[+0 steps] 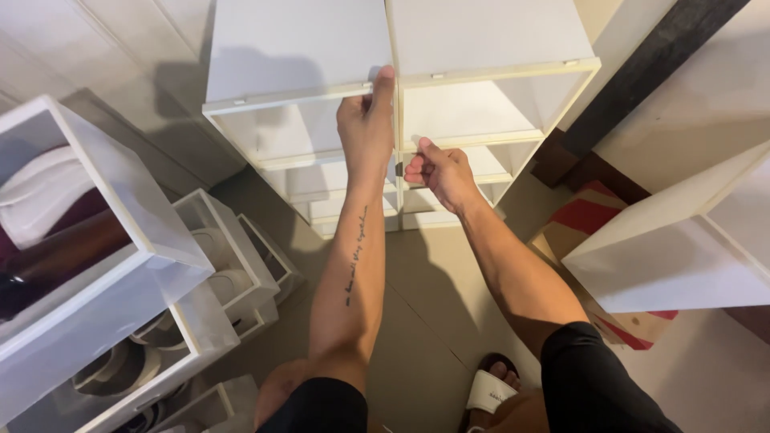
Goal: The person assembles a modular shoe rack by stacking and interlocking multiple white plastic shoe boxes. They lift, align, and connect the boxes to form a vertical structure, then adjust the assembled unit against the wall.
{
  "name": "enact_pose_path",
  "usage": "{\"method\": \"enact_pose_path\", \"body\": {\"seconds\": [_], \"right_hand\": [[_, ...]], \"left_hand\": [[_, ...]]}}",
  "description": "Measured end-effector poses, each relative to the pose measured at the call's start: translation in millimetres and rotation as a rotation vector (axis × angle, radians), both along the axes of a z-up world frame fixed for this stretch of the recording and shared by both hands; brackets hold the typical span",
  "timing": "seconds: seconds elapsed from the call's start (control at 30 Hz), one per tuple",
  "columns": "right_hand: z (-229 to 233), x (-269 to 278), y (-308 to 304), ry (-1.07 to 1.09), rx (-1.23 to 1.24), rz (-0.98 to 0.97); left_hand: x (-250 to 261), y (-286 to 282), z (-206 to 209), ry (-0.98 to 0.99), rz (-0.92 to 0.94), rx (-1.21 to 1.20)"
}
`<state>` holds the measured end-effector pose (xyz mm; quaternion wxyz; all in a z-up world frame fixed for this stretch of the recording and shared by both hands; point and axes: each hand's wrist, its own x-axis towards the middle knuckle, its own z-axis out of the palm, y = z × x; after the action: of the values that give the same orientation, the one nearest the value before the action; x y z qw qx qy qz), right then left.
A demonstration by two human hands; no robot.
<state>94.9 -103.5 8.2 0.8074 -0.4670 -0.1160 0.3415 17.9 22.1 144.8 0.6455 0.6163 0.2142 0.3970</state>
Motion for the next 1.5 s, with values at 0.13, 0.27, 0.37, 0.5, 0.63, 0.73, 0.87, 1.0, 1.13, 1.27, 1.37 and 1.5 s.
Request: {"method": "enact_pose_path", "body": {"seconds": [0.13,0.27,0.37,0.5,0.63,0.73,0.87,1.0,1.13,1.27,1.37,1.5], "right_hand": [[-3.6,5.4,-7.6,-0.028,-0.003,0.055],[-16.0,5.5,-4.0,-0.131,-0.068,-0.034],[-23.0,0.1,-3.1,-0.243,-0.116,-0.058],[-18.7,-5.0,-25.9,-0.763,-0.504,-0.239],[7.5,10.8,-69.2,-1.587,-0.595,-0.91],[18.1,25.1,-85.5,-1.502,-0.668,-1.251],[10.6,43.9,-93.2,-0.616,-0.44,-0.915],[-1.5,45.1,-88.9,-0.676,-0.221,-0.902],[-6.5,50.2,-88.8,-0.745,-0.226,-0.901],[-20.1,58.8,-89.4,-0.684,-0.195,-0.87],[-35.5,64.5,-97.7,-0.793,-0.06,-0.76],[-77.2,71.1,-114.9,-0.705,-0.319,-0.709]], "left_hand": [[-5.2,-7.2,-47.8,-0.158,0.108,-0.222],[-10.2,-21.5,-123.0,-0.115,0.451,-0.145],[-13.8,-10.9,-153.1,-0.001,0.732,-0.099],[-47.5,47.0,-153.2,0.26,1.131,0.262],[-60.4,92.7,-146.1,-0.111,0.853,-0.037],[-55.7,101.5,-150.3,-0.254,0.754,-0.096],[-43.6,105.9,-158.7,-0.294,0.773,-0.074],[-36.2,109.5,-159.2,-0.241,0.789,-0.025],[-34.7,116.4,-160.6,-0.084,0.824,0.03],[-36.1,127.6,-167.0,-0.09,0.803,0.026],[-31.2,131.6,-180.3,-0.133,0.781,0.065],[-30.3,125.4,-223.3,-0.244,0.698,0.126]]}}
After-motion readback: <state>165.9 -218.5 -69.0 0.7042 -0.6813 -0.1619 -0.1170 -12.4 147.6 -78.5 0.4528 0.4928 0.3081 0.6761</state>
